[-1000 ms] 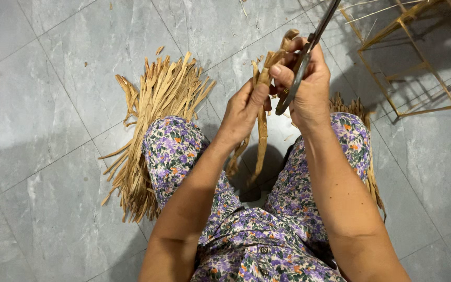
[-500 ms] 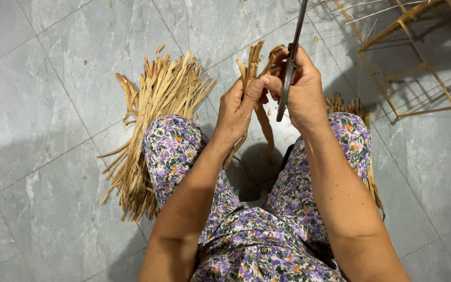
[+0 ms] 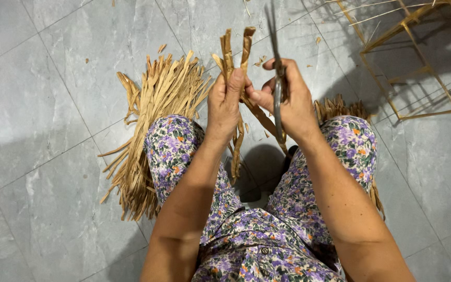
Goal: The person sits on a tiled floor and uses scissors to trim and separate dried plant strips. They repeatedly pick up bundles, cut them into smaller pieces, and place the trimmed pieces into a pile on the floor.
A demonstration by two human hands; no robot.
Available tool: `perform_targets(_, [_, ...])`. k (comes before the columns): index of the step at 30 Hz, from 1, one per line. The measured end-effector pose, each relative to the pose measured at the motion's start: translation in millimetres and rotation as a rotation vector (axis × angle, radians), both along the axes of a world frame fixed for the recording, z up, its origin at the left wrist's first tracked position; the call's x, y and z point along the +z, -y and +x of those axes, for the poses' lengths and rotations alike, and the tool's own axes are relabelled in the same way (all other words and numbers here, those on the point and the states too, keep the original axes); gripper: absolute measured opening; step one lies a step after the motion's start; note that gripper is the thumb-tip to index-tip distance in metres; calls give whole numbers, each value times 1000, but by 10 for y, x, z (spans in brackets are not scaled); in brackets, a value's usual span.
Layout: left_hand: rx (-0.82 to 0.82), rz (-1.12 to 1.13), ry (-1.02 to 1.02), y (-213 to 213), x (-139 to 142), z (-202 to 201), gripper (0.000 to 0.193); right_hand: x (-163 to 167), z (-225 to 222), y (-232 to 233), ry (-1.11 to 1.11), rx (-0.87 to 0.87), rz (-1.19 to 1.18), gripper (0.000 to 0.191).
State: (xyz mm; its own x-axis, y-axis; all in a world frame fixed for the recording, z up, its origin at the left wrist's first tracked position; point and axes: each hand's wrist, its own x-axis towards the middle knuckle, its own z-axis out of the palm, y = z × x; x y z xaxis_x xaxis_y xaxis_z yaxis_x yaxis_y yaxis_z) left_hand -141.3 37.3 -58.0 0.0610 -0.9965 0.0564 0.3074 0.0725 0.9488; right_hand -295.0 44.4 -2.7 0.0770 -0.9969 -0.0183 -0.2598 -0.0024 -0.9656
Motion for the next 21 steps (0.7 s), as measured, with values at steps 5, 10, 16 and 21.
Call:
perform_targets(5, [-1, -21, -32, -6, 34, 1, 42, -16, 46, -16, -66, 67, 38, 65])
perform_targets(10, [-42, 20, -44, -30, 65, -45, 44, -56, 56, 1, -72, 65, 18, 64])
perform_targets(16, [-54, 24, -13, -49, 52, -70, 46, -94, 46, 6, -67, 61, -61, 56])
perform_targets(21, [-45, 23, 13, -48, 31, -75, 45, -109, 73, -3, -34, 16, -68, 38])
